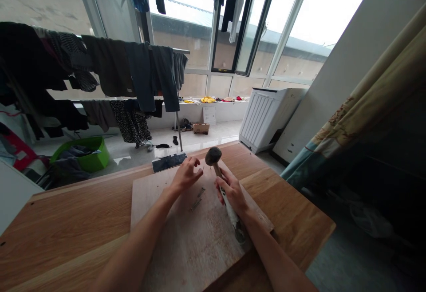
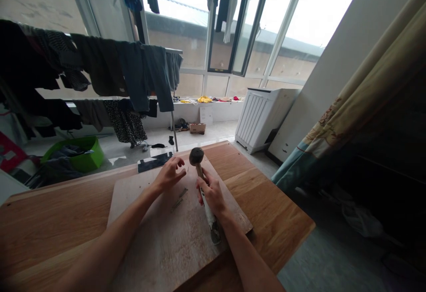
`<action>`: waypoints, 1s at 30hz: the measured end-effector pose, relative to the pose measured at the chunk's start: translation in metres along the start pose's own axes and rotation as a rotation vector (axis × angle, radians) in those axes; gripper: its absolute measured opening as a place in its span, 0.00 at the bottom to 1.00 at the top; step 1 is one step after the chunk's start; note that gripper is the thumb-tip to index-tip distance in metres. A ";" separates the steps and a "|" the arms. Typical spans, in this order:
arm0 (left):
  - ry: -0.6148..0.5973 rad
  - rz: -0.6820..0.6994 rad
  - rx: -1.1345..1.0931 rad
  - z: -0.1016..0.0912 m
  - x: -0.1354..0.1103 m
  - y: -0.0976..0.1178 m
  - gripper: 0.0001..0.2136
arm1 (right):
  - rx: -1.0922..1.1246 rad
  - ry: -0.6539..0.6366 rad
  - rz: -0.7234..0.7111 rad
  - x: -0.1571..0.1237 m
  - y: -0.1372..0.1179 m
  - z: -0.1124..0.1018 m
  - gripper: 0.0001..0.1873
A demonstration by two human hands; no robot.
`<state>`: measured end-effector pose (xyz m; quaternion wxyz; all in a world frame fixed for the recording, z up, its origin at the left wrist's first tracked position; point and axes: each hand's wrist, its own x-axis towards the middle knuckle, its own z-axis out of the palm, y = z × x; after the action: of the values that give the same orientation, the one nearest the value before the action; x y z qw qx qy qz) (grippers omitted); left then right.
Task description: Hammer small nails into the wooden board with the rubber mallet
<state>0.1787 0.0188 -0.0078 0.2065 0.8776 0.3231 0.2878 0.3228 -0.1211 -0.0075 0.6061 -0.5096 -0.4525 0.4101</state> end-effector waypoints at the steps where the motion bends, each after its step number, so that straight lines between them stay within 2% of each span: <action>1: -0.061 0.016 0.035 -0.007 -0.003 0.006 0.07 | -0.001 0.028 -0.008 0.000 0.000 0.000 0.21; 4: -0.343 0.079 0.119 -0.022 -0.015 0.024 0.07 | -0.013 0.111 -0.002 0.002 0.002 -0.003 0.18; 6: -0.456 0.089 0.176 -0.025 -0.023 0.033 0.10 | -0.018 0.154 0.016 0.004 0.006 -0.005 0.16; 10: -0.485 0.108 0.250 -0.022 -0.029 0.040 0.15 | -0.043 0.201 0.045 0.007 0.013 -0.008 0.16; 16: -0.517 0.116 0.279 -0.023 -0.027 0.041 0.09 | -0.075 0.179 0.053 0.006 0.011 -0.007 0.17; 20: -0.529 0.131 0.231 -0.028 -0.026 0.037 0.08 | -0.103 0.167 0.048 0.006 0.009 -0.005 0.16; 22: -0.501 0.146 0.121 -0.030 -0.024 0.031 0.09 | -0.100 0.171 0.040 0.006 0.009 -0.005 0.16; 24: -0.404 0.136 -0.052 -0.030 -0.021 0.021 0.10 | -0.080 0.181 0.040 0.006 0.010 -0.006 0.16; 28: -0.038 -0.028 -0.310 -0.022 -0.014 0.000 0.06 | -0.051 0.199 0.051 0.006 0.011 -0.005 0.18; 30: 0.083 -0.115 -0.368 -0.015 -0.012 -0.009 0.04 | -0.053 0.197 0.045 0.006 0.010 -0.005 0.18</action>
<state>0.1573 0.0194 -0.0056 0.3660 0.7925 0.3229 0.3657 0.3284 -0.1150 -0.0174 0.6247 -0.5734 -0.3898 0.3592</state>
